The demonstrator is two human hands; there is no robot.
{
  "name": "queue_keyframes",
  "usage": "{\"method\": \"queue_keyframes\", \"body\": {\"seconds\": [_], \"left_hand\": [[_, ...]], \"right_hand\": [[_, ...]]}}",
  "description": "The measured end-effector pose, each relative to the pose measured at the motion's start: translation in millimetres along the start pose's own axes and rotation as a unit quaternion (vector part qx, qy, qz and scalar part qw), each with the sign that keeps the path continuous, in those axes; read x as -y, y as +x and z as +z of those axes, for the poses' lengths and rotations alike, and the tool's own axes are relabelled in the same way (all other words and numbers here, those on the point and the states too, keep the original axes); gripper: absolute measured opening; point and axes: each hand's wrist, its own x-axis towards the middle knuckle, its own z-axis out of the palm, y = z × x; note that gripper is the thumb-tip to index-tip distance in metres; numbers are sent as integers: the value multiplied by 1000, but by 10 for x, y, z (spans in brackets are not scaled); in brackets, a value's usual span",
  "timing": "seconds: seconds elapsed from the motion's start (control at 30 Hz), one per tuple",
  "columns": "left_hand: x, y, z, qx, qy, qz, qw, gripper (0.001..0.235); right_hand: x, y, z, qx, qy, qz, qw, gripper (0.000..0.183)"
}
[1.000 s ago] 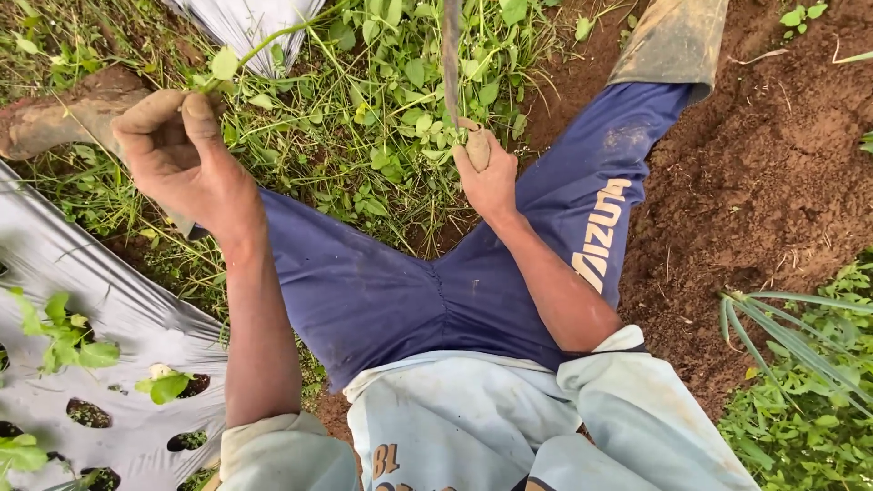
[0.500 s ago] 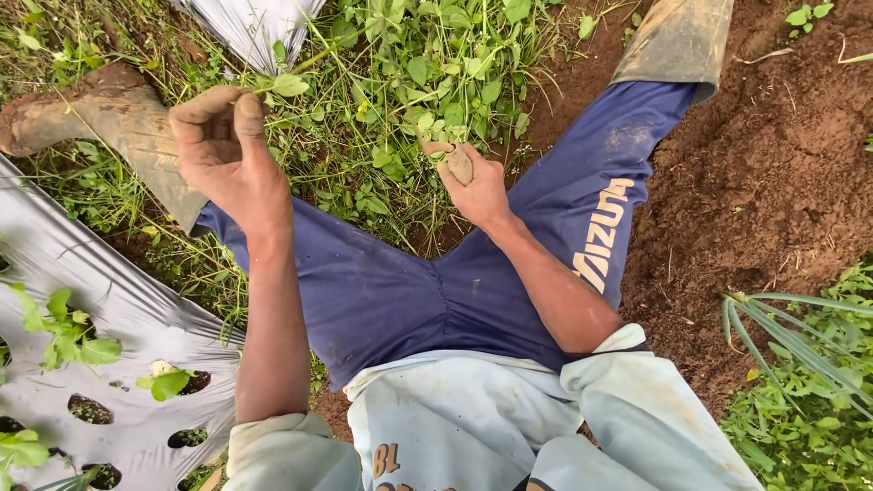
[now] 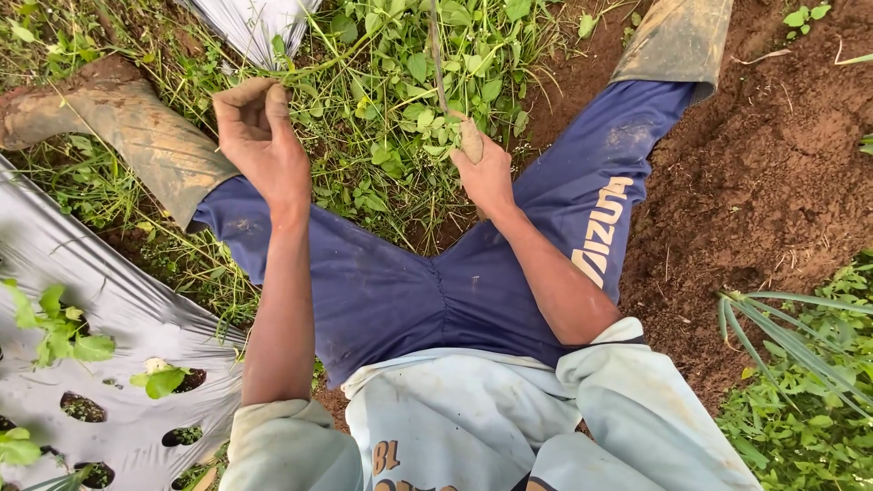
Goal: The person sits on the ground and uses a small hand hoe to loosen soil and pull weeds from a garden bed. They gather the uprooted weeds by hand and place them into a white plastic bag positioned to the left.
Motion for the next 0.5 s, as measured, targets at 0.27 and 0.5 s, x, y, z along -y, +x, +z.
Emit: {"method": "queue_keyframes", "body": {"seconds": [0.27,0.5], "left_hand": [[415,-81,98,-17,20,-41,999,9],[740,-48,178,-29,50,-40,998,9]], "right_hand": [[495,140,-178,-107,121,-256,953,22],[-396,998,405,48,-15,105,993,28]]}}
